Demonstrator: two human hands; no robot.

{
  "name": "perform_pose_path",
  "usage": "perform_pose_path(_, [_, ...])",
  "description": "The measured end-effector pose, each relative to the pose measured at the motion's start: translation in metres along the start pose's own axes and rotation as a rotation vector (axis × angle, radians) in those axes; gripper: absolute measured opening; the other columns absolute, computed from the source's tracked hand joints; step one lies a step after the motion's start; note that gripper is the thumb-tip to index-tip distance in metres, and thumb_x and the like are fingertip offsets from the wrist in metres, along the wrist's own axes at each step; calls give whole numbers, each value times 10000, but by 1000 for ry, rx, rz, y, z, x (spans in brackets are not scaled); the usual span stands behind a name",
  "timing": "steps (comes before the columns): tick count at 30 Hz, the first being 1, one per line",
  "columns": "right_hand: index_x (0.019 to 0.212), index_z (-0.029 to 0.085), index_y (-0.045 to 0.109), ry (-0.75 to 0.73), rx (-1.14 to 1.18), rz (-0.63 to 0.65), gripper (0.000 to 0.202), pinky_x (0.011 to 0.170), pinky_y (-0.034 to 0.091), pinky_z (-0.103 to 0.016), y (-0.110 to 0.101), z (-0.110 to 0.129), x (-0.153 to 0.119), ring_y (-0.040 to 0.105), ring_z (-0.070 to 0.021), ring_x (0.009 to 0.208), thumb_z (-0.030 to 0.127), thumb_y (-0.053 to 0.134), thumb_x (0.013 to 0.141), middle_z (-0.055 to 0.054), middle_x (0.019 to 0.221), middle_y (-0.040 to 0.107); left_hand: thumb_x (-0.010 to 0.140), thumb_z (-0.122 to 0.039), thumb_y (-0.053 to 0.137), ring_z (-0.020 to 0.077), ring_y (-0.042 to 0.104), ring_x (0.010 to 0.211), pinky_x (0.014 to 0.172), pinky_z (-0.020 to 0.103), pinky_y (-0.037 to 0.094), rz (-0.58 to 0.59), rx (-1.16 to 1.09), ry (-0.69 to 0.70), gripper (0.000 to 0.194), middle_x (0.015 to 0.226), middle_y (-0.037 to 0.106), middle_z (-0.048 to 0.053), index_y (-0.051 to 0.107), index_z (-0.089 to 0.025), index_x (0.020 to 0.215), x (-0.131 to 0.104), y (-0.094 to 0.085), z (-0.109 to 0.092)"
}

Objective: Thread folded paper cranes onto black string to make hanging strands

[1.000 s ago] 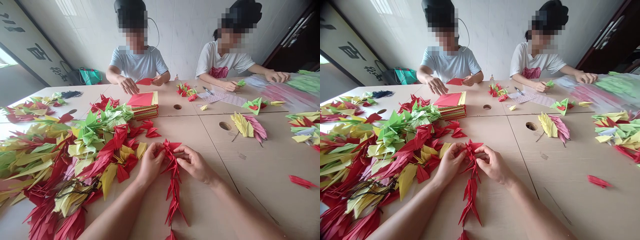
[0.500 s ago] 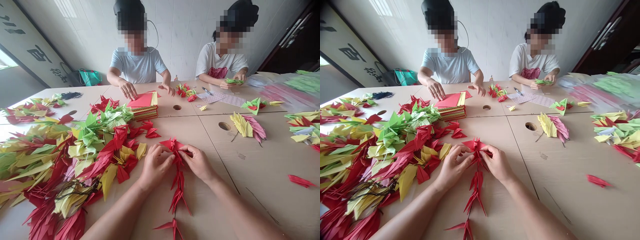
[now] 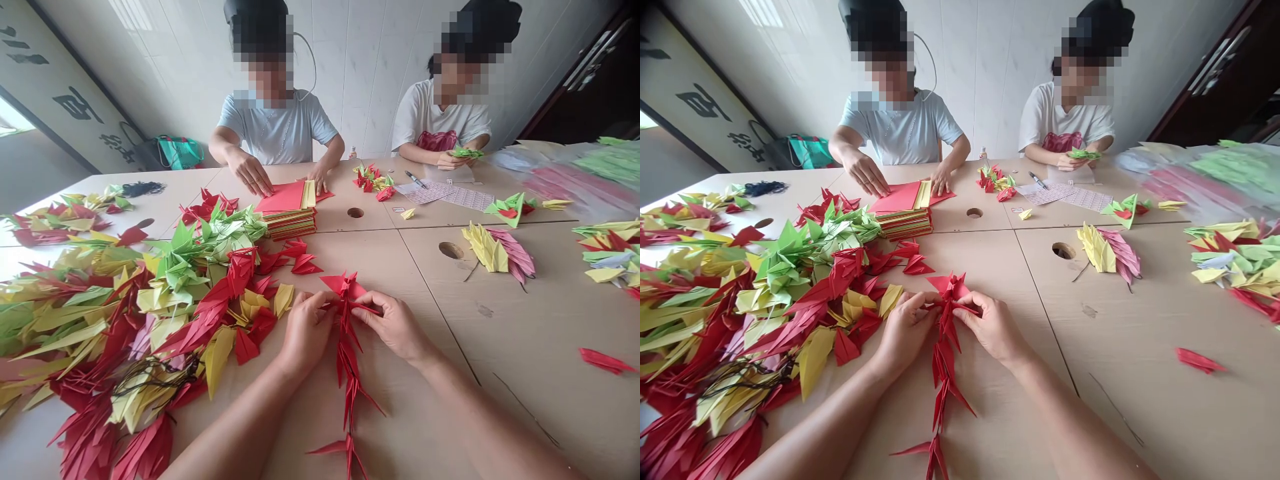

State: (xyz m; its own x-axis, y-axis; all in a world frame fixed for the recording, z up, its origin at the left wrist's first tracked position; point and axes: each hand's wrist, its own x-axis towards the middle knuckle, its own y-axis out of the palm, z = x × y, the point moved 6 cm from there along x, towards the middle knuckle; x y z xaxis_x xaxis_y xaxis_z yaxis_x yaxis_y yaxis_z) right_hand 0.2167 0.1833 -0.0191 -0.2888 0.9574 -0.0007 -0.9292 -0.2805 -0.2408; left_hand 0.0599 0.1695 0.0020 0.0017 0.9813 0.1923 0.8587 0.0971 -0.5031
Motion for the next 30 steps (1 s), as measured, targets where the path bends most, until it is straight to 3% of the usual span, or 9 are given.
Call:
perform_pose_path(4, [831, 188, 647, 69, 43, 3, 220, 578, 509, -247, 1, -3, -1, 616, -142, 632, 400, 593, 808, -6, 725, 677, 711, -30, 542, 171, 535, 706, 641, 261, 404, 2, 31, -11, 318, 727, 662, -9, 692, -256, 877, -2, 1, -1])
perform_pose_path(8, [838, 189, 635, 67, 70, -1, 194, 585, 525, -250, 1, -2, -1, 632, -145, 658, 376, 589, 806, -11, 769, 683, 735, -58, 518, 124, 570, 638, 606, 232, 432, 108, -187, -84, 263, 792, 657, -15, 611, -213, 926, -3, 11, 1])
perform_pose_path(14, [855, 183, 643, -10, 57, -18, 151, 659, 547, -272, -1, 0, 1, 647, -156, 724, 314, 577, 815, -19, 806, 693, 738, -158, 622, 127, 585, 719, 665, 242, 481, 240, -430, -109, 209, 829, 619, 2, 552, -193, 932, -4, 21, -2])
perform_pose_path(24, [929, 188, 621, -15, 107, -13, 171, 741, 551, -288, 1, -1, 1, 668, -175, 840, 321, 586, 827, -39, 903, 697, 732, -184, 652, 121, 560, 696, 644, 236, 458, 208, -485, -139, 188, 751, 587, -13, 482, -188, 811, -3, 21, -2])
perform_pose_path(30, [916, 203, 550, -44, 50, -49, 104, 690, 529, -279, -3, -1, 1, 646, -162, 789, 276, 546, 840, -31, 889, 665, 749, -141, 615, 121, 574, 730, 657, 233, 478, 258, -502, -131, 143, 781, 583, -10, 495, -184, 814, -4, 23, -3])
